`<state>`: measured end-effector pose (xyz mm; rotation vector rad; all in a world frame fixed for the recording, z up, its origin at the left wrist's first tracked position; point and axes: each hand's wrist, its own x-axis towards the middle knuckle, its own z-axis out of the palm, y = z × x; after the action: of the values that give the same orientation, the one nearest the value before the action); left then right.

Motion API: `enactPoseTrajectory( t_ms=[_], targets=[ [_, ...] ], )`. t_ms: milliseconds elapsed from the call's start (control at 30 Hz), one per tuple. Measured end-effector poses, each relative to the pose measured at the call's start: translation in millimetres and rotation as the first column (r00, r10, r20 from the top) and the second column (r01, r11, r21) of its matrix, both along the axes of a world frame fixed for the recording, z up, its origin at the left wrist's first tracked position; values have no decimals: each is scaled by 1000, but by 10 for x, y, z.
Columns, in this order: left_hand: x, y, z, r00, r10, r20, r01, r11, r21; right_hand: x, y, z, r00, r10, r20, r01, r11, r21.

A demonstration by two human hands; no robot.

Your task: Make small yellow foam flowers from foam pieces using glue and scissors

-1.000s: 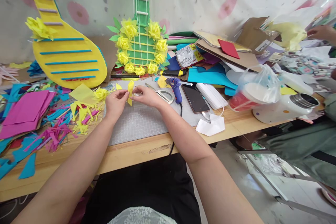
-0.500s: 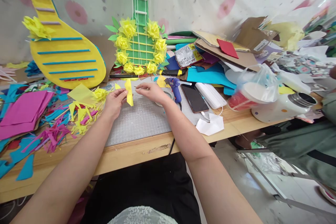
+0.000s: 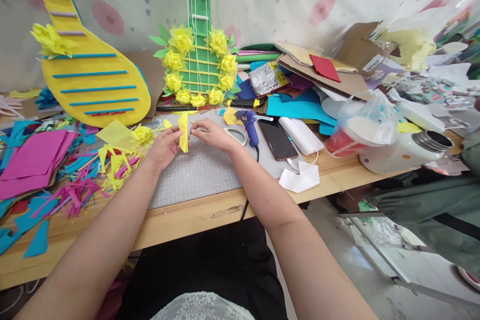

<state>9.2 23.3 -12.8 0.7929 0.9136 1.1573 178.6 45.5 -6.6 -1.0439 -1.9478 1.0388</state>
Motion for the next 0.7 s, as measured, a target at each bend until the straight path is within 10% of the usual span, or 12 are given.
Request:
enactPoseTrajectory(
  t_ms=[700],
  targets=[
    [-25,-21,67,999,-45,26,48,991,-123,15,18,-45,993,119,26,-121,987,103]
  ],
)
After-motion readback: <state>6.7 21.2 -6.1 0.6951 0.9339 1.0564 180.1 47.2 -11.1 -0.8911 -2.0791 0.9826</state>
